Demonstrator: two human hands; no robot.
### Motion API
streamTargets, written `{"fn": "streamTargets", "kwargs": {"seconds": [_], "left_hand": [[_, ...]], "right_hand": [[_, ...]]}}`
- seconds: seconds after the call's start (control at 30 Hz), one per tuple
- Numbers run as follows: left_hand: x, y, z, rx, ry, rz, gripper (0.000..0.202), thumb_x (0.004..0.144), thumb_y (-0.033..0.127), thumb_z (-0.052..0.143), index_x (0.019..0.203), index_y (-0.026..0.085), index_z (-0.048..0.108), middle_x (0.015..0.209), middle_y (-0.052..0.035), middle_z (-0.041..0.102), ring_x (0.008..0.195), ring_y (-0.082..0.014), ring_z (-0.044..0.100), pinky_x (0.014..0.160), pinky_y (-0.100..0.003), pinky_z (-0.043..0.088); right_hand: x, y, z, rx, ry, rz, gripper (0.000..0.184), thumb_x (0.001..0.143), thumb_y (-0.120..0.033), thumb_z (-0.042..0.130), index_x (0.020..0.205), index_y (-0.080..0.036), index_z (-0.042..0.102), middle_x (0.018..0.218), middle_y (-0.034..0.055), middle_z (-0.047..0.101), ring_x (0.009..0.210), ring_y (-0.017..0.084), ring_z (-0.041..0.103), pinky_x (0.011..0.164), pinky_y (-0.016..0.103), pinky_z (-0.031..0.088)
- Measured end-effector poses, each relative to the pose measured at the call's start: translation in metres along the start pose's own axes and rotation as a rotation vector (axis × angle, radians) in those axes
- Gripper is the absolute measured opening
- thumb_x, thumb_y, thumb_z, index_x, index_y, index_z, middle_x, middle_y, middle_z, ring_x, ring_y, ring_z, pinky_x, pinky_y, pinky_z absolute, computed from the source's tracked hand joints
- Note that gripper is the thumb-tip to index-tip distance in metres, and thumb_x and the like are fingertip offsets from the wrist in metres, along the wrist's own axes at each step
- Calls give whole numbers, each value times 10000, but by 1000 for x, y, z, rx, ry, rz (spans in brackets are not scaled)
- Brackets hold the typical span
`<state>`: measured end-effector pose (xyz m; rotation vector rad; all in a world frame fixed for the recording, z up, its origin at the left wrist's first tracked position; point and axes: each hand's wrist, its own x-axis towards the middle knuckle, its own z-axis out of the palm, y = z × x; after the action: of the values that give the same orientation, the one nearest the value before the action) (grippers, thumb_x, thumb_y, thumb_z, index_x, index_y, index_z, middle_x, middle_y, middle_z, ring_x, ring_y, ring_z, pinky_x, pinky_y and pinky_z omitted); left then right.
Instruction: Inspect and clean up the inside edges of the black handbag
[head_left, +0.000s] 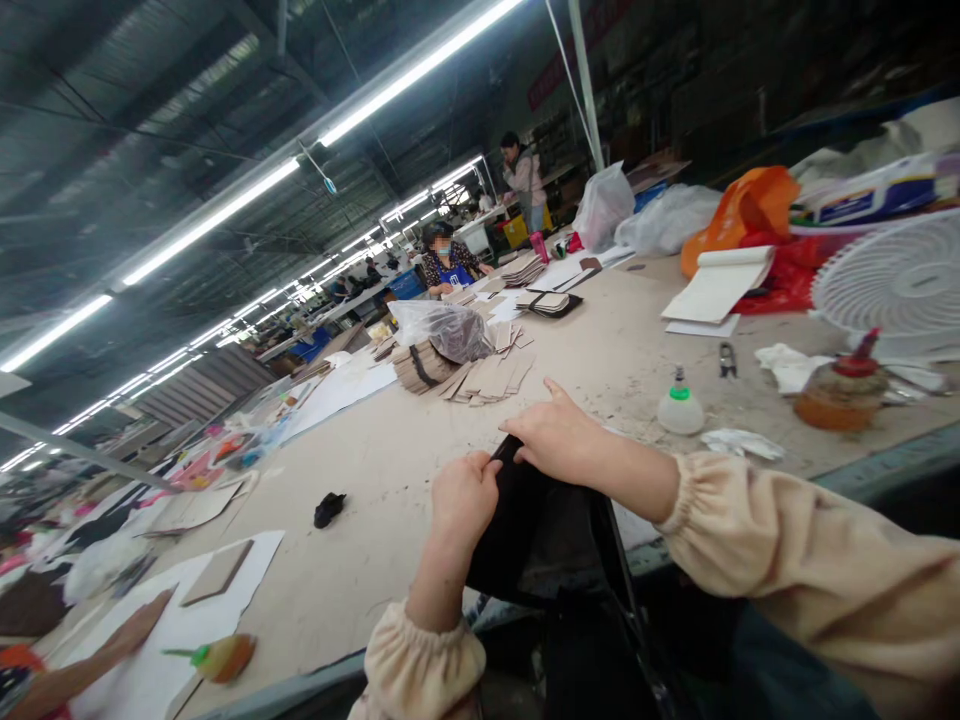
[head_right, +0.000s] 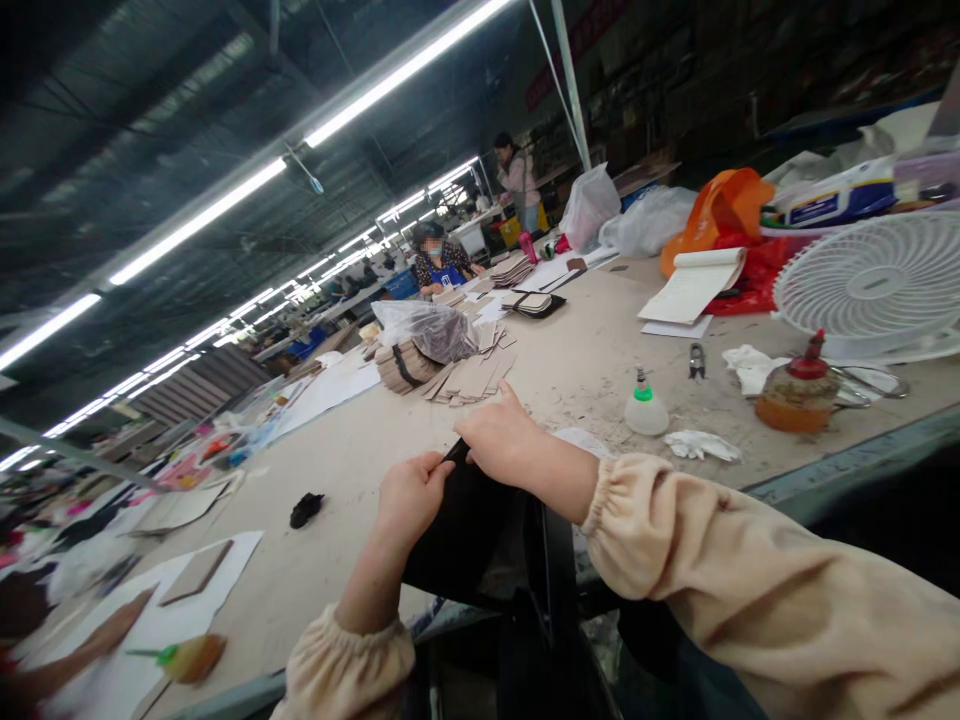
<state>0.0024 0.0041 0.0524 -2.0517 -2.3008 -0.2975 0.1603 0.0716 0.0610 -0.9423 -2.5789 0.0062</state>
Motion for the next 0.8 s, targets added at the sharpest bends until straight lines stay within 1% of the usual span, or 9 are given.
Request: {"fn": "streamTargets", "kwargs": {"seconds": [0.07,0.13,0.3,0.5,0.67,0.8], "left_hand": [[0,-1,2,-6,4,-5,264,858,311,470,676,212,634,622,-30,632,585,-165,532,533,-254,249],[0,-1,2,-18,5,-3,265,856,320,475,668,212,628,610,-24,624,579,-162,522,536,-252,248],[-2,2,3,-48,10,12,272,845,308,485,615,209,590,580,-15,597,581,-163,518,533,-256,238],[-3,4,2,-71,7,19,272,839,304,483,596,205,554,562,-9,570,567,-160,500,527,-254,232],[-3,5,0,-49,-8,14,267,843,302,472,613,208,569,568,-17,575,571,-169,514,527,-260,251],[-1,10,-4,25,-55,-2,243,855,291,454,698,206,619,639,-54,629,625,-202,567,538,-278,281]], "right_hand": [[-3,3,-3,-31,14,11,196,804,-283,615,973,-192,657,853,79,693,885,249,622,1025,568,137],[-3,6,-4,-42,17,35,172,816,-295,605,943,-195,665,841,83,694,875,256,622,1018,588,130],[4,8,-2,-48,4,68,124,814,-288,608,836,-191,682,836,83,695,859,257,623,1009,593,154],[5,7,-4,-32,-3,66,122,811,-284,609,785,-191,684,828,84,694,858,263,621,995,598,173],[6,7,-4,-28,-4,67,147,825,-279,588,762,-182,679,807,81,691,840,257,624,996,593,174],[7,6,-1,-45,15,73,143,824,-268,590,765,-172,679,803,87,688,837,249,625,1007,567,181]]}}
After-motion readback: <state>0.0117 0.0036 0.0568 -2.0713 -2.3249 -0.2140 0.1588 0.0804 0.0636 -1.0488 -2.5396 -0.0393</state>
